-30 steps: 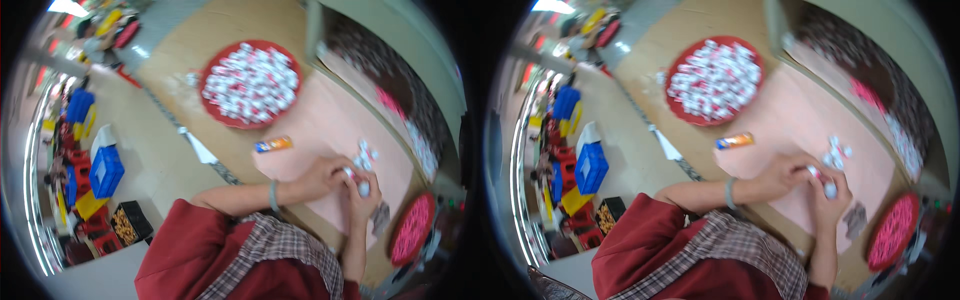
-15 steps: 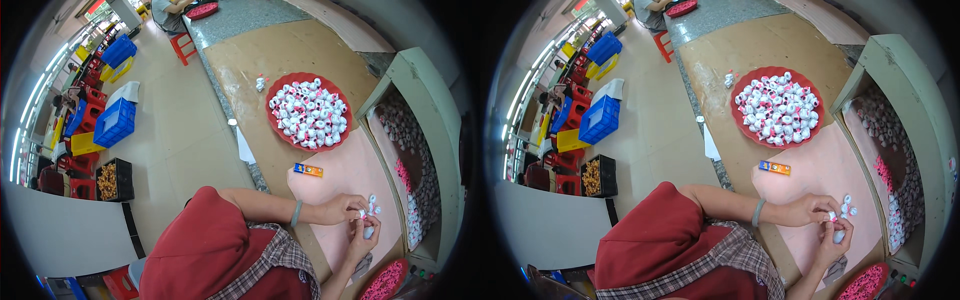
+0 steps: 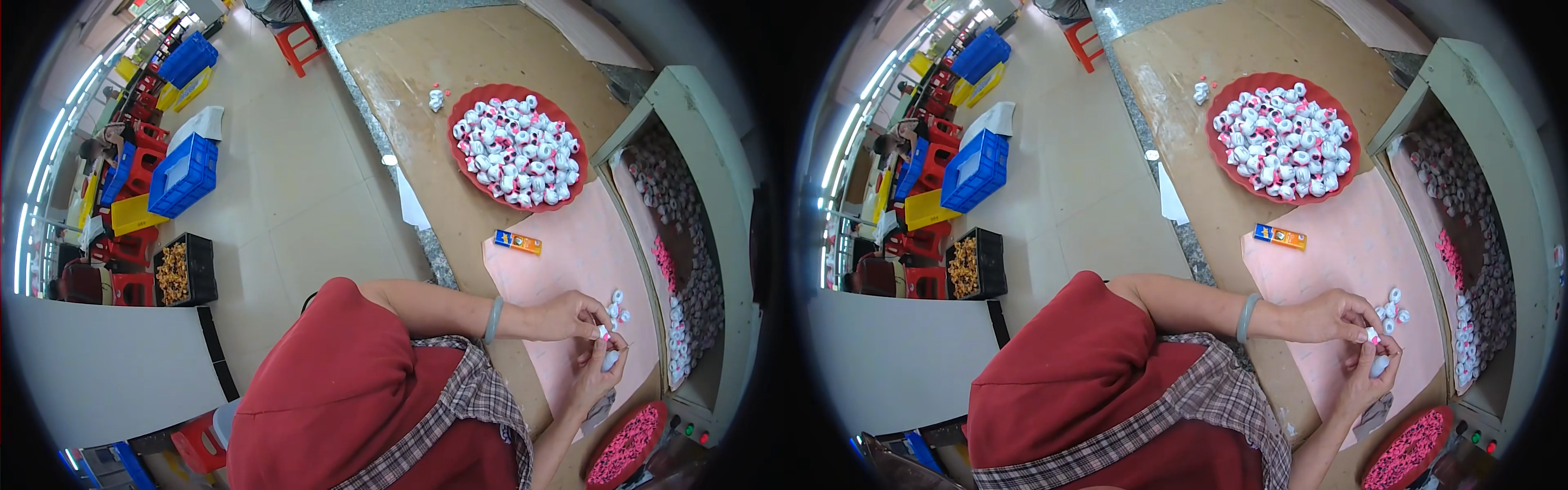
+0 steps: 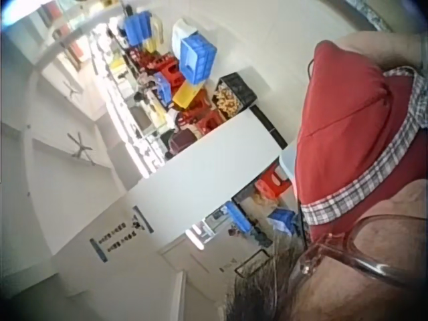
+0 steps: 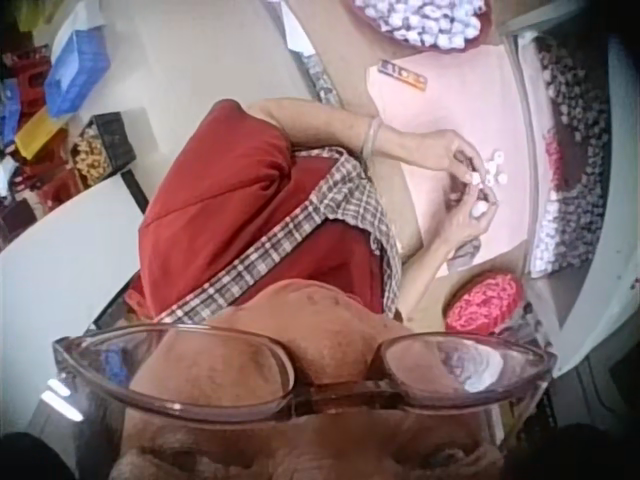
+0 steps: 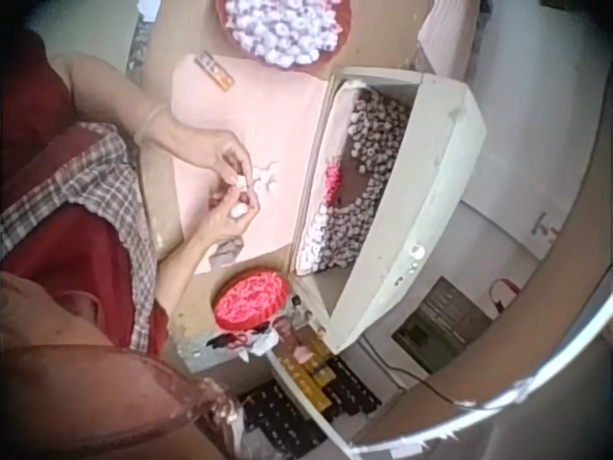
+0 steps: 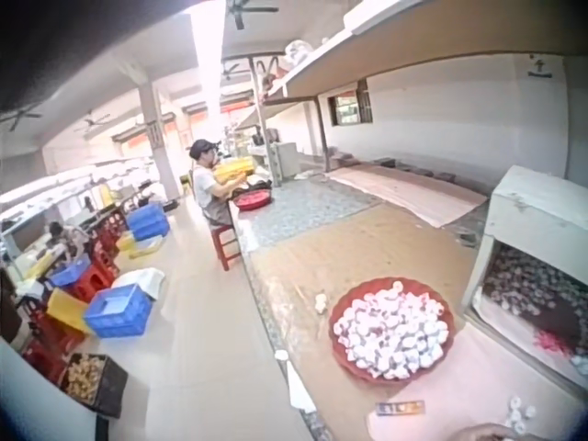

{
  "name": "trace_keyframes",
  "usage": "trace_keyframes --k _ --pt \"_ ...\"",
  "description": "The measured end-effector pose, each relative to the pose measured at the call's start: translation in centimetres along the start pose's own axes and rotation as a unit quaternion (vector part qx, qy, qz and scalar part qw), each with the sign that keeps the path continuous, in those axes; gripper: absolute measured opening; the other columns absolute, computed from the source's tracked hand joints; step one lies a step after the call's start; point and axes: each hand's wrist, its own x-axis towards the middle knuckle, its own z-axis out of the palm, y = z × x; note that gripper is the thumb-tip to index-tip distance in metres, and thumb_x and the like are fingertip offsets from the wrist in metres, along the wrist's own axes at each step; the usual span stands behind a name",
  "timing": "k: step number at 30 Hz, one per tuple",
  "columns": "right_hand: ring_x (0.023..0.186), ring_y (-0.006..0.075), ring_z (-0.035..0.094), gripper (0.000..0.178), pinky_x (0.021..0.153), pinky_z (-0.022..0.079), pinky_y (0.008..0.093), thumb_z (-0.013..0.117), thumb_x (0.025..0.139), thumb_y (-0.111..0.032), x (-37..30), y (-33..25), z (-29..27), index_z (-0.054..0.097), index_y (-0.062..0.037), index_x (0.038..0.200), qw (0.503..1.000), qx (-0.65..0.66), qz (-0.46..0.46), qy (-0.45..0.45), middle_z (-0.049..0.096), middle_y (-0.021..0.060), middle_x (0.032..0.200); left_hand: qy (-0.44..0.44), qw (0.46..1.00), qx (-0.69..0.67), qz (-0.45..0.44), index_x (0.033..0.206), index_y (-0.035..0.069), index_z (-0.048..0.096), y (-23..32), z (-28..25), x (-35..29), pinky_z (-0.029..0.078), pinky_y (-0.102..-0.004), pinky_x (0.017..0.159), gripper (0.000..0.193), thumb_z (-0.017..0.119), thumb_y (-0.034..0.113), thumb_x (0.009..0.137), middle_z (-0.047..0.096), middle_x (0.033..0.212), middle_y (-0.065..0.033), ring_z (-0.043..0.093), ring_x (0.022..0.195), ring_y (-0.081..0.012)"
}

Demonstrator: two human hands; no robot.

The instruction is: Assembling small plastic parts by applying glue and joining them together at a factory workbench.

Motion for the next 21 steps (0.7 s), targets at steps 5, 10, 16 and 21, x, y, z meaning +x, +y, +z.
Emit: trace_keyframes --k 5,10,16,21 --pt "0.055 0.0049 0.042 0.012 0.046 0.031 0.0166 0.060 0.087 -0.009 -0.5 0.8 0.3 0.052 -0.0017 0.092 0.999 -0.004 -0.037 0.028 0.051 0.0019 0.076 0.016 0.999 -0.012 -0.039 0.102 -0.004 0.058 0.9 0.7 -0.6 0.051 -0.0244 0.064 0.017 0.055 0.001 0.085 0.062 0.083 -0.0094 0.061 0.067 -0.0132" --pt "0.055 0.0046 0.043 0.013 0.048 0.032 0.0163 0.059 0.088 -0.011 -0.9 1.5 0.1 0.051 -0.0028 0.086 0.996 0.023 -0.068 0.053 0.053 0.0018 0.070 0.024 0.997 -0.061 -0.051 0.101 -0.004 0.058 0.4 1.5 -0.7 0.052 -0.0255 0.058 0.016 0.054 0.001 0.086 0.062 0.080 -0.0094 0.060 0.061 -0.0133" --pt "0.054 0.0048 0.044 0.010 0.047 0.033 0.0156 0.060 0.088 -0.009 -1.7 1.9 -0.2 0.052 -0.0032 0.085 0.993 0.042 -0.070 0.082 0.055 0.0025 0.070 0.022 0.992 -0.115 -0.054 0.100 -0.004 0.059 -1.0 1.9 -0.8 0.052 -0.0271 0.060 0.017 0.056 0.002 0.085 0.062 0.081 -0.0096 0.061 0.062 -0.0145" --pt "0.054 0.0059 0.047 0.006 0.045 0.034 0.0167 0.059 0.086 -0.004 -1.7 1.6 0.4 0.053 -0.0034 0.086 0.991 0.085 -0.051 0.090 0.055 0.0031 0.070 -0.003 0.989 -0.115 -0.090 0.101 -0.004 0.060 -0.6 1.3 -0.8 0.052 -0.0275 0.064 0.017 0.055 0.005 0.088 0.063 0.085 -0.0106 0.062 0.069 -0.0159"
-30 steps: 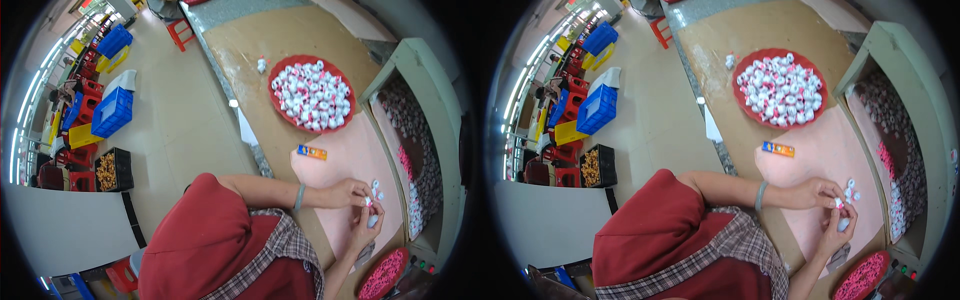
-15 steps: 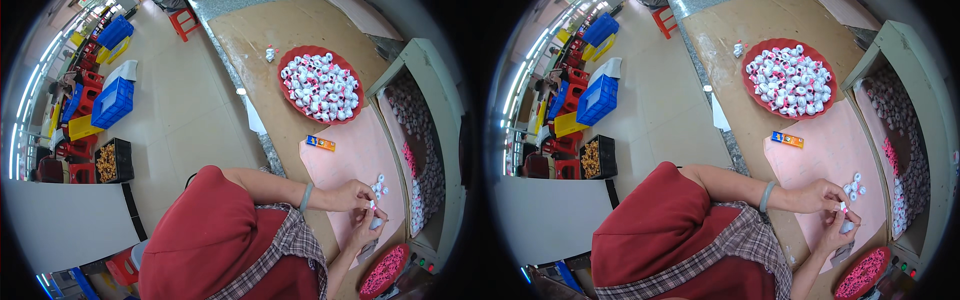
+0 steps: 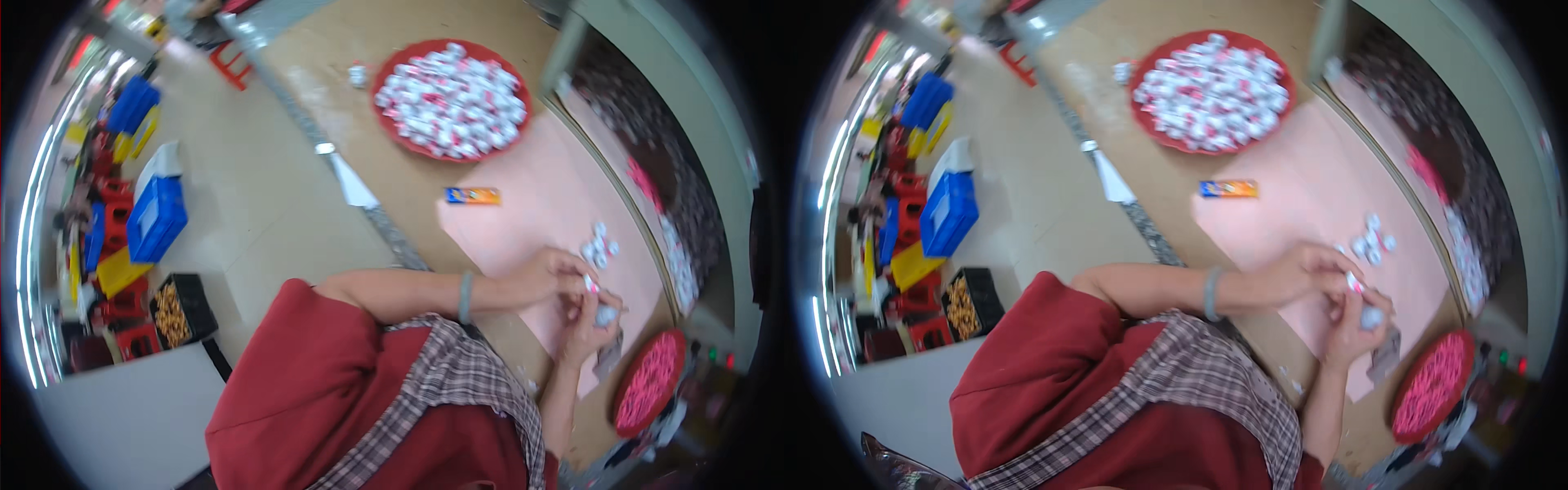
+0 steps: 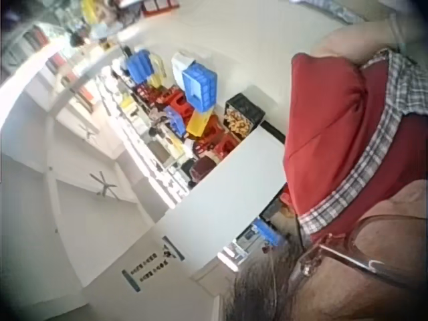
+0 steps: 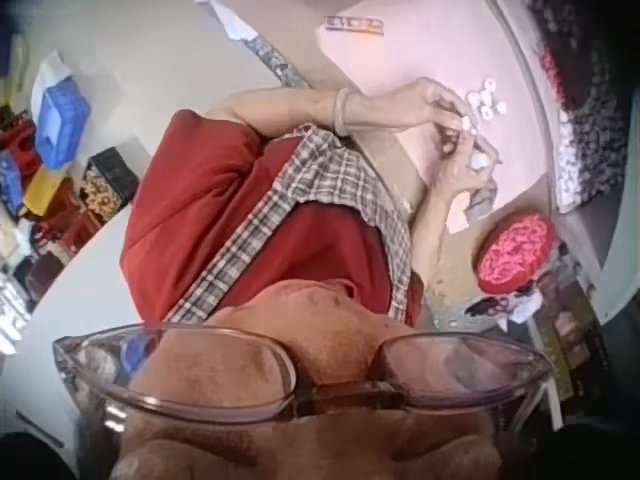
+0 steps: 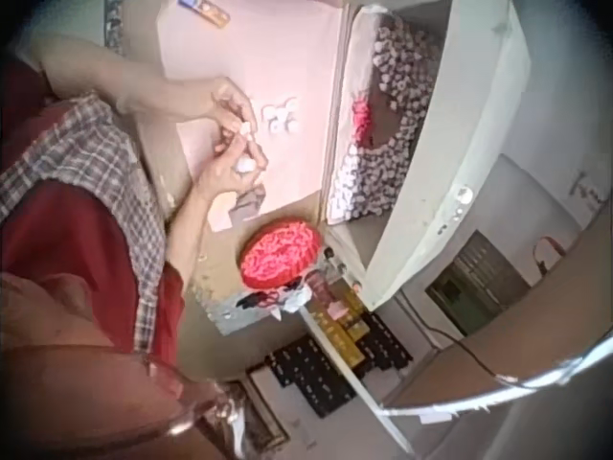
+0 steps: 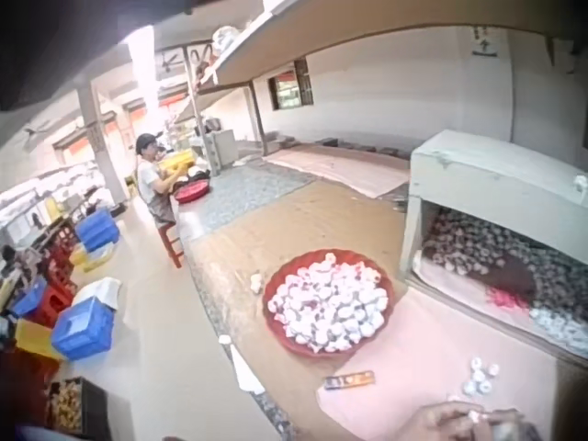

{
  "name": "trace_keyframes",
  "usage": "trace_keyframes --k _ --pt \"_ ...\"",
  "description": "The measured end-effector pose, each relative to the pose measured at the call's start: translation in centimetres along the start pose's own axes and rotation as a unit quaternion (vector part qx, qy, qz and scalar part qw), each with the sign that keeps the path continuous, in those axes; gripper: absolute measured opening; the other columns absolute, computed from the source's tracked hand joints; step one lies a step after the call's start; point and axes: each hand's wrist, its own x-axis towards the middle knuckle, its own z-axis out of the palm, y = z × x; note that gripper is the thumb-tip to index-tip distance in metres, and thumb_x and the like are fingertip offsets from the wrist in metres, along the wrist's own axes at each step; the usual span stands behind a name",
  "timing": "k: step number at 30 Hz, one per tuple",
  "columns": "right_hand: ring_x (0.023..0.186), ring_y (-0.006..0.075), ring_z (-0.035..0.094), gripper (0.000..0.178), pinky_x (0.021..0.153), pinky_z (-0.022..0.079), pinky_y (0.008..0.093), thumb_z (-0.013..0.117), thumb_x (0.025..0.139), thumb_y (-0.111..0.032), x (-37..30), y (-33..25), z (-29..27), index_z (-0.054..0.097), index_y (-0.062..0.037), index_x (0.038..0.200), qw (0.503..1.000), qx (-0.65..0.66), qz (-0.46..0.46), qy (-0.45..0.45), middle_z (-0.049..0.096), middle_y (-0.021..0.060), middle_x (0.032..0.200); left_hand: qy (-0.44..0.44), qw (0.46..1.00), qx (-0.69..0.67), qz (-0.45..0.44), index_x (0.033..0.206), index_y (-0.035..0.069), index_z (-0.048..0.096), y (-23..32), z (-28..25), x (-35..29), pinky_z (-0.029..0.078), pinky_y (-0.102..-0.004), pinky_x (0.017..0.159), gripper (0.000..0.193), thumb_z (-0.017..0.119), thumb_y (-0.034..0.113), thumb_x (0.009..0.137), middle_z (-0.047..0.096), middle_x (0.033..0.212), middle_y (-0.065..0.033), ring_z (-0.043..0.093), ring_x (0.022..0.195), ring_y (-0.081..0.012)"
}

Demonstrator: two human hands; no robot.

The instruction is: Assembling small plastic parts by applying glue and joining them together at a factory workbench.

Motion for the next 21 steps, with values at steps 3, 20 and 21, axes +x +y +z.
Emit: trace_keyframes --k 3,20,21 --pt "0.053 0.0067 0.049 0.007 0.044 0.036 0.0178 0.060 0.085 -0.003 0.4 -0.9 1.2 0.053 -0.0028 0.086 1.000 0.016 0.008 -0.023 0.056 0.0043 0.070 0.034 0.999 -0.011 -0.025 0.106 -0.004 0.059 0.9 -0.2 -0.5 0.052 -0.0286 0.068 0.020 0.053 0.003 0.088 0.064 0.087 -0.0113 0.062 0.074 -0.0169" --pt "0.048 0.0067 0.048 0.009 0.042 0.036 0.0180 0.060 0.086 -0.008 1.5 -1.4 -1.0 0.055 -0.0009 0.086 0.945 0.262 0.182 -0.071 0.058 0.0060 0.066 0.059 0.993 -0.023 -0.096 0.115 -0.004 0.057 1.5 1.2 0.0 0.049 -0.0266 0.079 0.028 0.056 0.005 0.088 0.063 0.095 -0.0104 0.060 0.086 -0.0157" --pt "0.048 0.0066 0.048 0.009 0.042 0.036 0.0180 0.060 0.086 -0.009 1.6 -1.4 -0.9 0.055 -0.0010 0.086 0.942 0.268 0.189 -0.069 0.058 0.0061 0.066 0.065 0.992 -0.035 -0.102 0.115 -0.004 0.057 1.8 1.3 0.1 0.048 -0.0264 0.079 0.028 0.056 0.005 0.088 0.063 0.095 -0.0104 0.059 0.086 -0.0155"
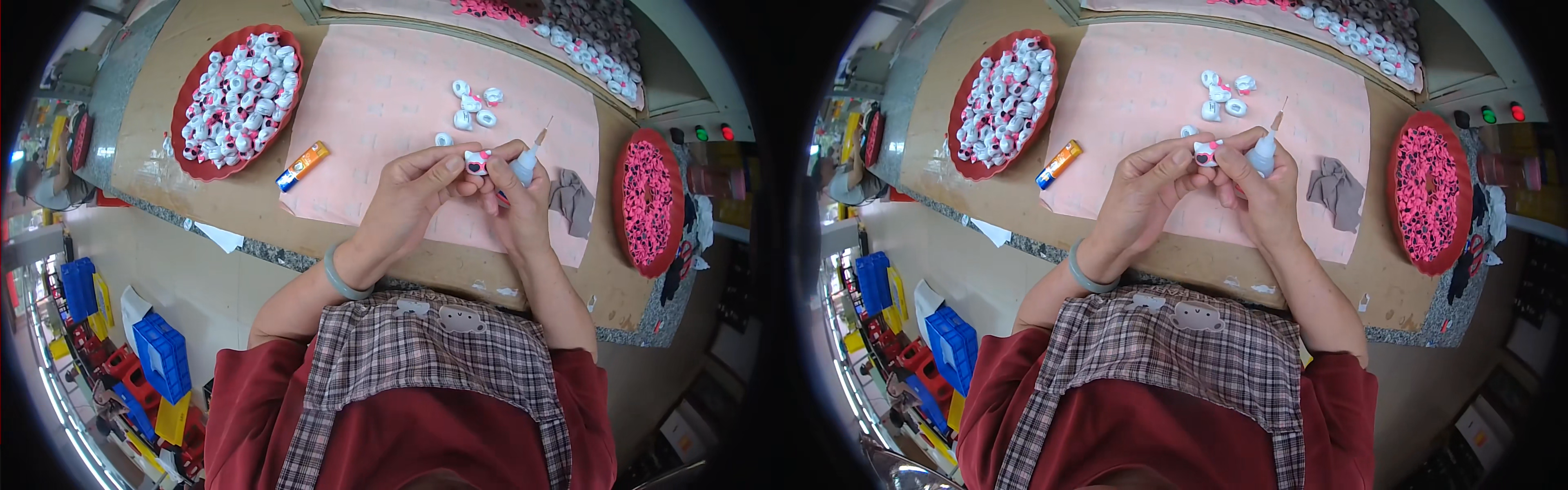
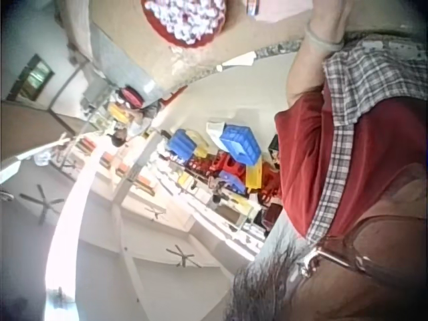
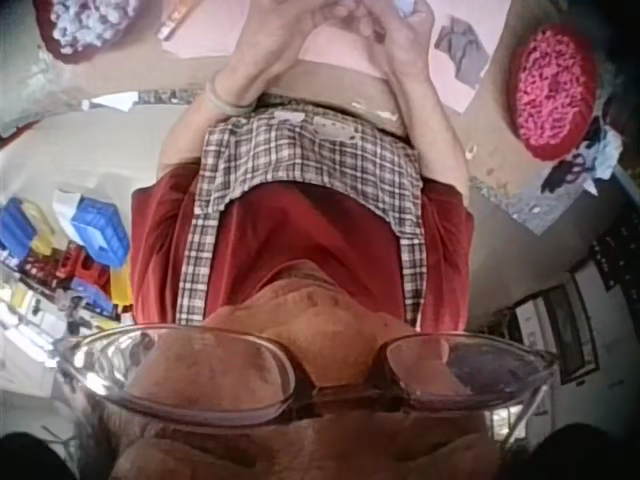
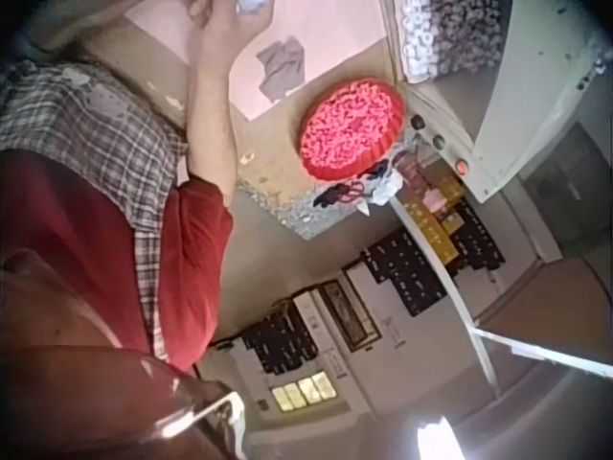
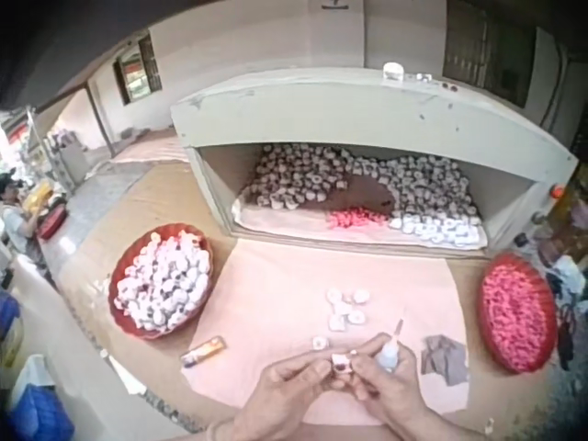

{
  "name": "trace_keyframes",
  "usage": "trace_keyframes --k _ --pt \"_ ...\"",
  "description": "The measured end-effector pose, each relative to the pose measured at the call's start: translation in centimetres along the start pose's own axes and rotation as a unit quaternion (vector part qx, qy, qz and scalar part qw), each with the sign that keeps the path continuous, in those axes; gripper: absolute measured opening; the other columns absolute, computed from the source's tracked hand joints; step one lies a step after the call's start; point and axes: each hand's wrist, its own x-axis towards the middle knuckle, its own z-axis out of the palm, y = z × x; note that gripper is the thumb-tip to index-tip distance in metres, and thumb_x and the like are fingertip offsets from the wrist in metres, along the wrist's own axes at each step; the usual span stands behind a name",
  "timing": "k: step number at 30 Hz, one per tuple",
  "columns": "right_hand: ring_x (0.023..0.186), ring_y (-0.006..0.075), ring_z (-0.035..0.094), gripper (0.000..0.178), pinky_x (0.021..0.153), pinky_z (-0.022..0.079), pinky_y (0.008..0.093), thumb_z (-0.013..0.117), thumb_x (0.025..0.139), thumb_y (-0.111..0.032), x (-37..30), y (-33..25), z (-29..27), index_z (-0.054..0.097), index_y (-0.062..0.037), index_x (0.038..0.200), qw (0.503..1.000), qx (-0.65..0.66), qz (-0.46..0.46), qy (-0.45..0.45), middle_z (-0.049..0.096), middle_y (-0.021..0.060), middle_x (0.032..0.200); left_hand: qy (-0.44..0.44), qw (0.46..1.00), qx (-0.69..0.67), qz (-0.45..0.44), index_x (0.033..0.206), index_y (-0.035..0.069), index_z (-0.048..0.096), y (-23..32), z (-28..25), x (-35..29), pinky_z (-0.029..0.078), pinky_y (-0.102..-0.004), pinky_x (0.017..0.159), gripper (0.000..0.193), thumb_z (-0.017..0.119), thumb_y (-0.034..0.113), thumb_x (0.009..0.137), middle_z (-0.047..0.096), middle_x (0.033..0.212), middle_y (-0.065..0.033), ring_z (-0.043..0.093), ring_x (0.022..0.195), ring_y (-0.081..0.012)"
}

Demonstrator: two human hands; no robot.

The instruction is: Assembling small plastic parts by applying glue and joining them together at a factory workbench.

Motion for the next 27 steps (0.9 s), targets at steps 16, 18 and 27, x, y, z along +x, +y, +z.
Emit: trace_keyframes --k 16,18,27 --pt "0.057 0.0065 0.051 0.007 0.045 0.040 0.0187 0.058 0.087 -0.005 -1.1 0.5 0.5 0.055 0.0007 0.087 0.985 -0.123 -0.118 0.022 0.059 0.0066 0.076 -0.044 0.998 -0.013 0.036 0.113 -0.004 0.058 -0.8 -0.8 0.1 0.048 -0.0267 0.078 0.028 0.058 0.005 0.086 0.063 0.094 -0.0095 0.058 0.083 -0.0144" --pt "0.059 0.0069 0.051 0.006 0.046 0.040 0.0191 0.056 0.088 -0.005 -1.0 0.3 0.4 0.054 0.0002 0.088 0.985 -0.126 -0.119 0.008 0.058 0.0067 0.078 -0.054 0.998 -0.019 0.029 0.113 -0.003 0.058 -0.7 -0.9 0.2 0.048 -0.0276 0.080 0.028 0.059 0.006 0.086 0.063 0.096 -0.0099 0.058 0.085 -0.0149" --pt "0.058 0.0078 0.053 0.010 0.050 0.043 0.0203 0.061 0.082 0.002 -0.8 0.9 0.8 0.056 0.0016 0.092 0.975 -0.161 -0.154 -0.002 0.060 0.0078 0.073 -0.019 0.983 0.141 0.115 0.111 -0.004 0.059 0.2 -0.7 -0.4 0.049 -0.0264 0.079 0.026 0.057 0.003 0.086 0.063 0.098 -0.0090 0.059 0.086 -0.0143"
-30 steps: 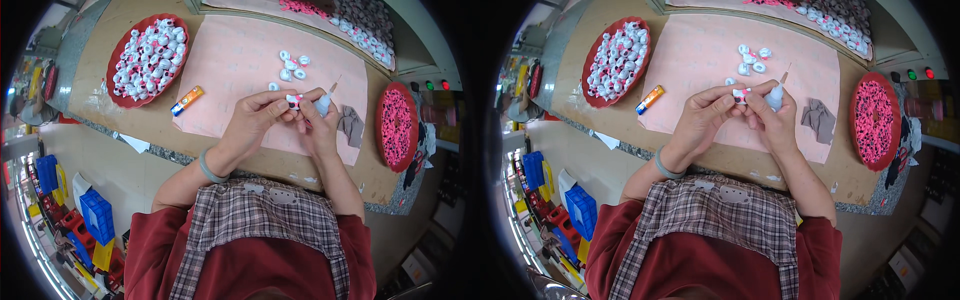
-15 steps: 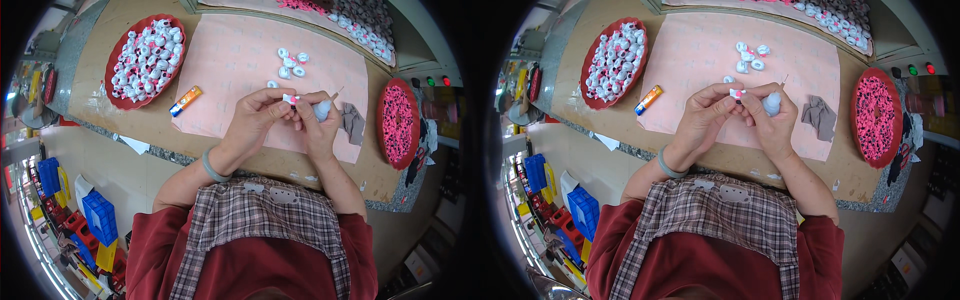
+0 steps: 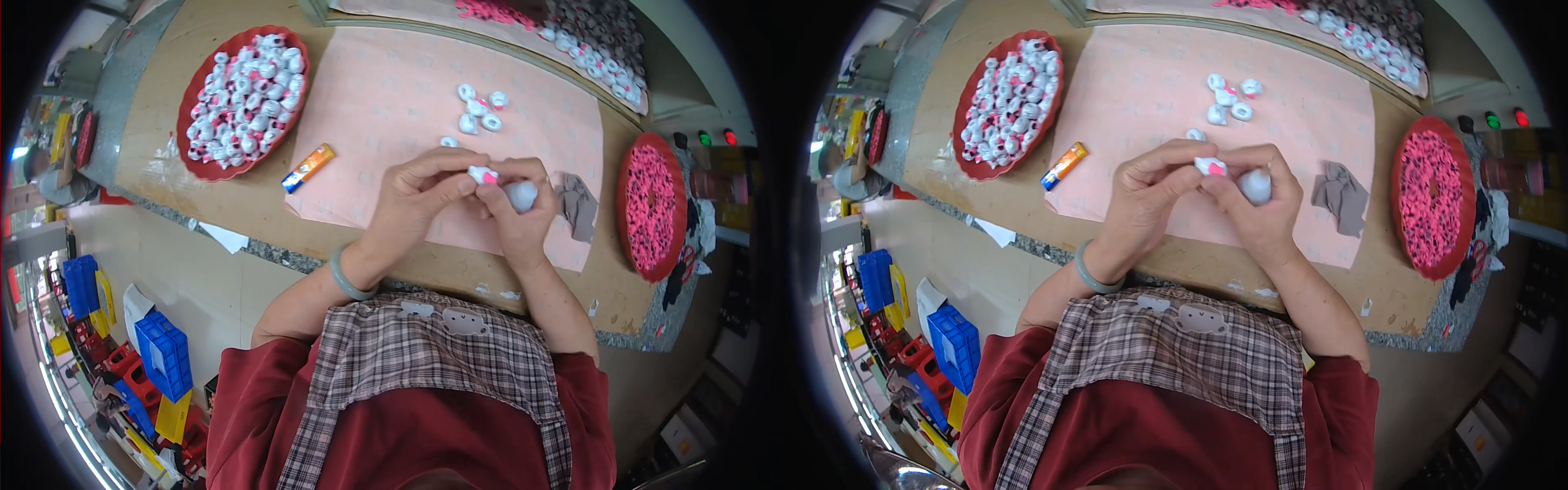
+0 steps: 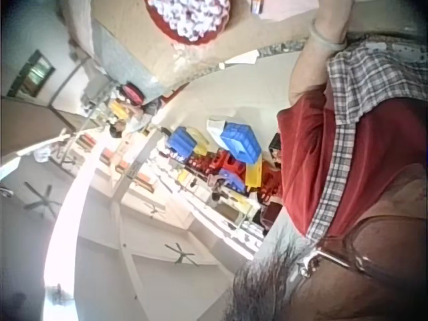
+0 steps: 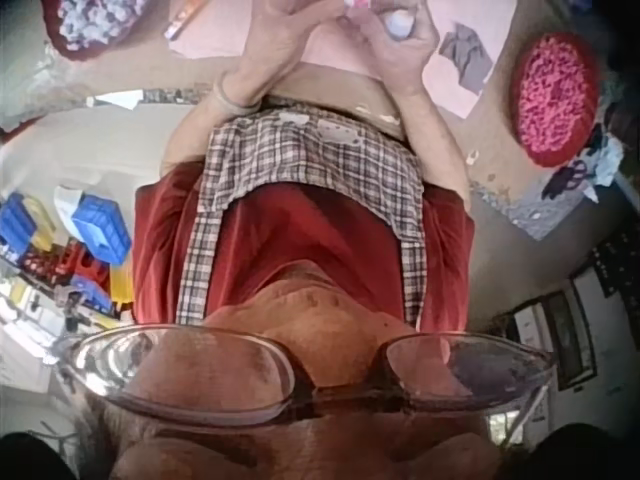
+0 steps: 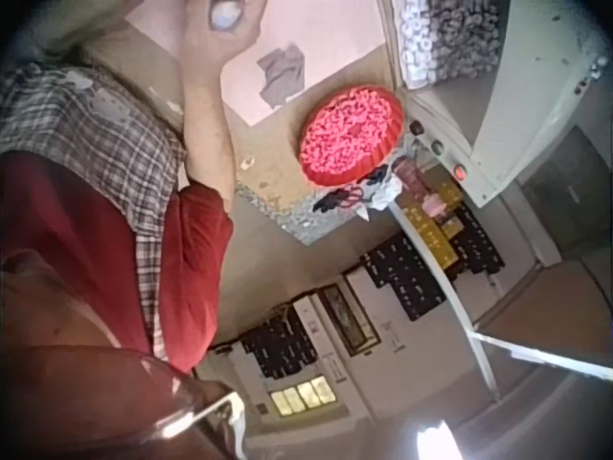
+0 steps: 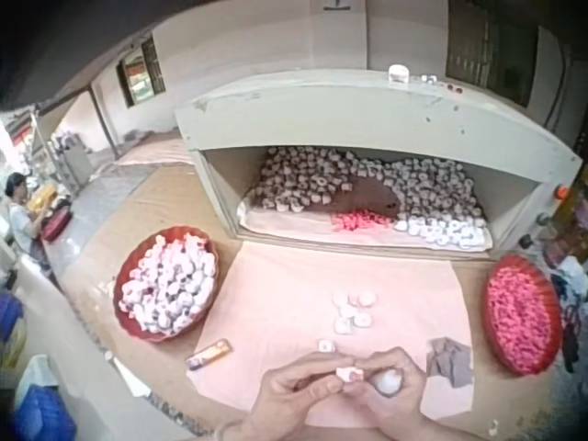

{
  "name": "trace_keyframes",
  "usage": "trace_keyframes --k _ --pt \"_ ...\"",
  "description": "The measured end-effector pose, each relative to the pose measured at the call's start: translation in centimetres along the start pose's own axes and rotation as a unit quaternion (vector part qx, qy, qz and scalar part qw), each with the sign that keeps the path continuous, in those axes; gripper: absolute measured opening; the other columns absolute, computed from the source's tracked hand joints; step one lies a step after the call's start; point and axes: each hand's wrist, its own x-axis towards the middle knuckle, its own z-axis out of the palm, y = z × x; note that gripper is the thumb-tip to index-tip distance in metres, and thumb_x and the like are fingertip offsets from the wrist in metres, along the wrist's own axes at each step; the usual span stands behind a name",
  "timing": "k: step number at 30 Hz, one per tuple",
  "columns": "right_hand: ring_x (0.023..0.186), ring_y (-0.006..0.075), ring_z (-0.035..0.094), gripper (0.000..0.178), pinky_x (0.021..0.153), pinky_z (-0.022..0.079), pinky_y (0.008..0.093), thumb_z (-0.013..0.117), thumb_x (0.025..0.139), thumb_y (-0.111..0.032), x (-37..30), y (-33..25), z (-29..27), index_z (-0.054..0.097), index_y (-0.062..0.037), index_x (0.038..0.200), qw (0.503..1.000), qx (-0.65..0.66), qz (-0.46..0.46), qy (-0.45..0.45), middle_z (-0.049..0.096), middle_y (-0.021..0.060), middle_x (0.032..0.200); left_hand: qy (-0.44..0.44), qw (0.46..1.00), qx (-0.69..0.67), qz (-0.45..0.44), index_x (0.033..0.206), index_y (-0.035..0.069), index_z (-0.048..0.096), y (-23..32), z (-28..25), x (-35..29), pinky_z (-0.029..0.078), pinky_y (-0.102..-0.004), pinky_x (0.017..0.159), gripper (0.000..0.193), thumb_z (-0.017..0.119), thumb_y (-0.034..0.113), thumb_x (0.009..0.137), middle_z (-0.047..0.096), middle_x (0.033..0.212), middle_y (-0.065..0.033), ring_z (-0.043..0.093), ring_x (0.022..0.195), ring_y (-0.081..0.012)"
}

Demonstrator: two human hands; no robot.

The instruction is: Assembling small plastic parts by applying glue and joining them together at a factory workbench.

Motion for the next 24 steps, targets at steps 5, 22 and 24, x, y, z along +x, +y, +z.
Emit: trace_keyframes --k 5,22,24 --pt "0.059 0.0081 0.053 0.017 0.053 0.043 0.0203 0.063 0.081 0.001 -0.5 1.0 -0.5 0.053 0.0011 0.096 0.992 -0.102 -0.072 0.004 0.059 0.0071 0.074 0.017 1.000 0.019 -0.015 0.109 -0.003 0.060 -1.1 0.1 0.0 0.050 -0.0247 0.074 0.023 0.055 0.000 0.087 0.064 0.096 -0.0078 0.060 0.083 -0.0128" --pt "0.055 0.0054 0.048 0.009 0.048 0.037 0.0176 0.058 0.086 -0.005 1.0 -1.1 -1.5 0.056 -0.0022 0.094 0.994 -0.090 0.017 0.057 0.053 0.0016 0.070 0.298 0.758 0.527 0.244 0.097 0.003 0.063 12.7 -16.4 1.8 0.048 -0.0275 0.067 0.021 0.060 -0.003 0.077 0.062 0.097 -0.0081 0.059 0.078 -0.0152" --pt "0.054 0.0052 0.048 0.008 0.047 0.037 0.0177 0.057 0.086 -0.003 1.2 -1.2 -1.3 0.057 -0.0024 0.094 0.994 -0.088 0.016 0.068 0.053 0.0014 0.070 0.312 0.615 0.646 0.327 0.098 0.004 0.063 12.8 -15.6 2.7 0.048 -0.0267 0.065 0.022 0.059 -0.003 0.077 0.062 0.097 -0.0090 0.060 0.077 -0.0183"
